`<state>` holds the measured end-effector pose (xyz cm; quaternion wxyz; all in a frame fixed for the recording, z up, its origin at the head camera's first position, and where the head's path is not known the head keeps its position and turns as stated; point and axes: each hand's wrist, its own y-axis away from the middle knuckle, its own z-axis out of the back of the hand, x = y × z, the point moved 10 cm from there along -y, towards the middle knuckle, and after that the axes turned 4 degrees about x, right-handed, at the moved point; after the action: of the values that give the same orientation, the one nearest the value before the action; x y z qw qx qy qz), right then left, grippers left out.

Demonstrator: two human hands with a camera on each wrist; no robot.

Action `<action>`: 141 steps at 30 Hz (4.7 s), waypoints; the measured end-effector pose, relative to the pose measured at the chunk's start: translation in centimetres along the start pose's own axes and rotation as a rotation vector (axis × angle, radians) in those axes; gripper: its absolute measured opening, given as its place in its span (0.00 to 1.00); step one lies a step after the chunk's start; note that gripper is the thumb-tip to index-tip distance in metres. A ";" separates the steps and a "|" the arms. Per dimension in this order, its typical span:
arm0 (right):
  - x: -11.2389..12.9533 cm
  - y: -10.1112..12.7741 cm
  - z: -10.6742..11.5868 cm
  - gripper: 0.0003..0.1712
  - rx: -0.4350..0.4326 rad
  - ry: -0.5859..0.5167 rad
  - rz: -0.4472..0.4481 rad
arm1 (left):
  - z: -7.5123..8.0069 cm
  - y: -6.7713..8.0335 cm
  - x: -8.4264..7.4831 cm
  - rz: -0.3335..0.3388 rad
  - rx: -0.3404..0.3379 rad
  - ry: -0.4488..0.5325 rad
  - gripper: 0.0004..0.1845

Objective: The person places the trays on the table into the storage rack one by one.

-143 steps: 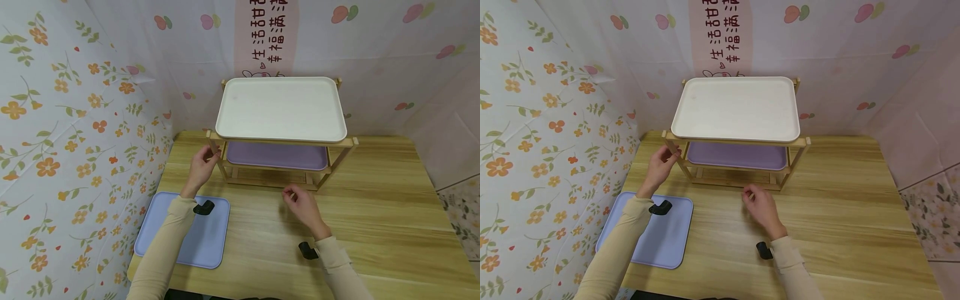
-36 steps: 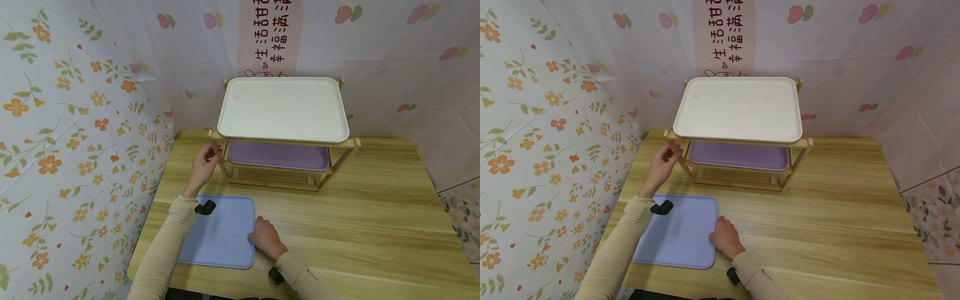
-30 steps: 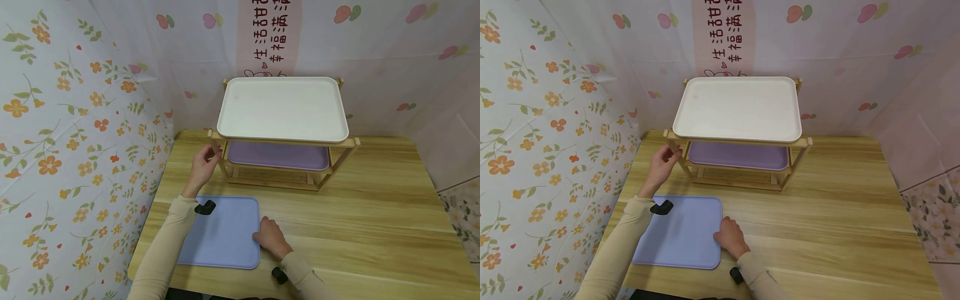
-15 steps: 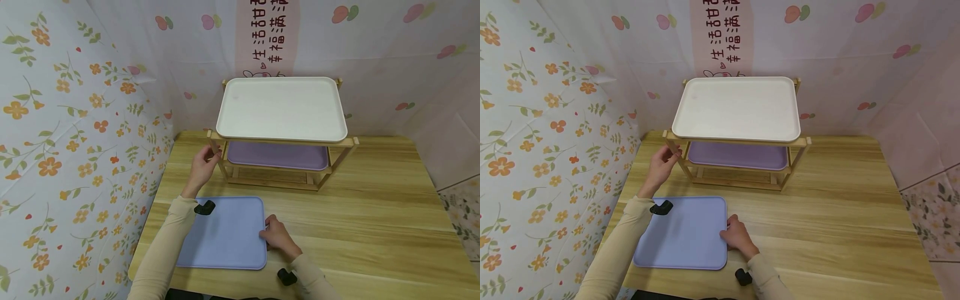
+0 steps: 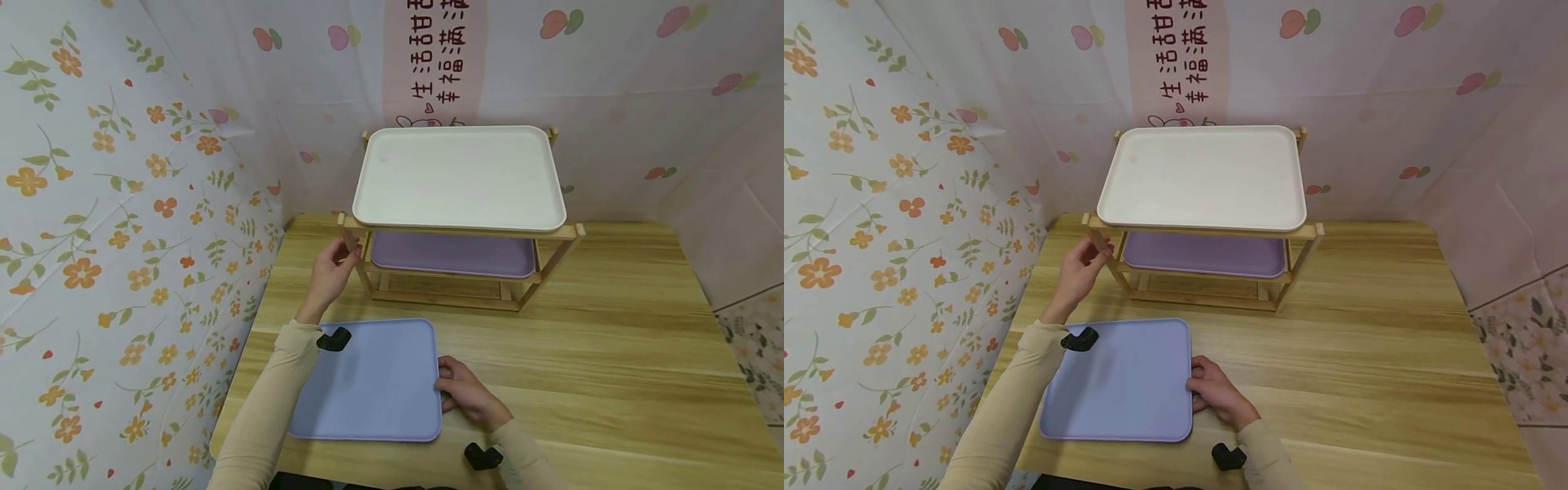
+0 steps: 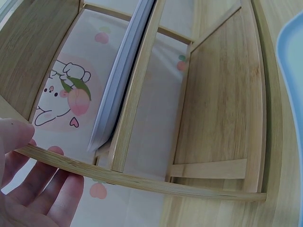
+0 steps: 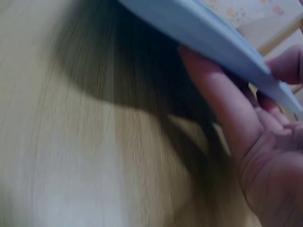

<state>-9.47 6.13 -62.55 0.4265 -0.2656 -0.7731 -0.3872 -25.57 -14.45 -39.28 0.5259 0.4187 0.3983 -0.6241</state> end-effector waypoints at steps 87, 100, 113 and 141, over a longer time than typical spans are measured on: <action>4.9 6.2 13.9 0.34 -0.146 -0.124 0.211 | 0.0 -1.4 3.3 -0.032 -0.022 0.021 0.15; 5.1 5.2 14.4 0.34 -0.214 -0.103 0.163 | 0.0 -1.4 3.3 -0.033 -0.019 0.016 0.16; 3.9 5.2 15.5 0.34 -0.388 -0.100 0.011 | 0.1 -1.4 3.6 -0.026 -0.027 0.025 0.14; 6.0 6.6 15.1 0.22 -0.532 0.342 -0.094 | 0.0 -1.4 3.4 -0.018 -0.024 0.009 0.15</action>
<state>-14.39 22.81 -59.99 0.4476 -0.2630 -0.5730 -0.6342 -27.26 -15.41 -42.40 0.5236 0.4115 0.4117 -0.6221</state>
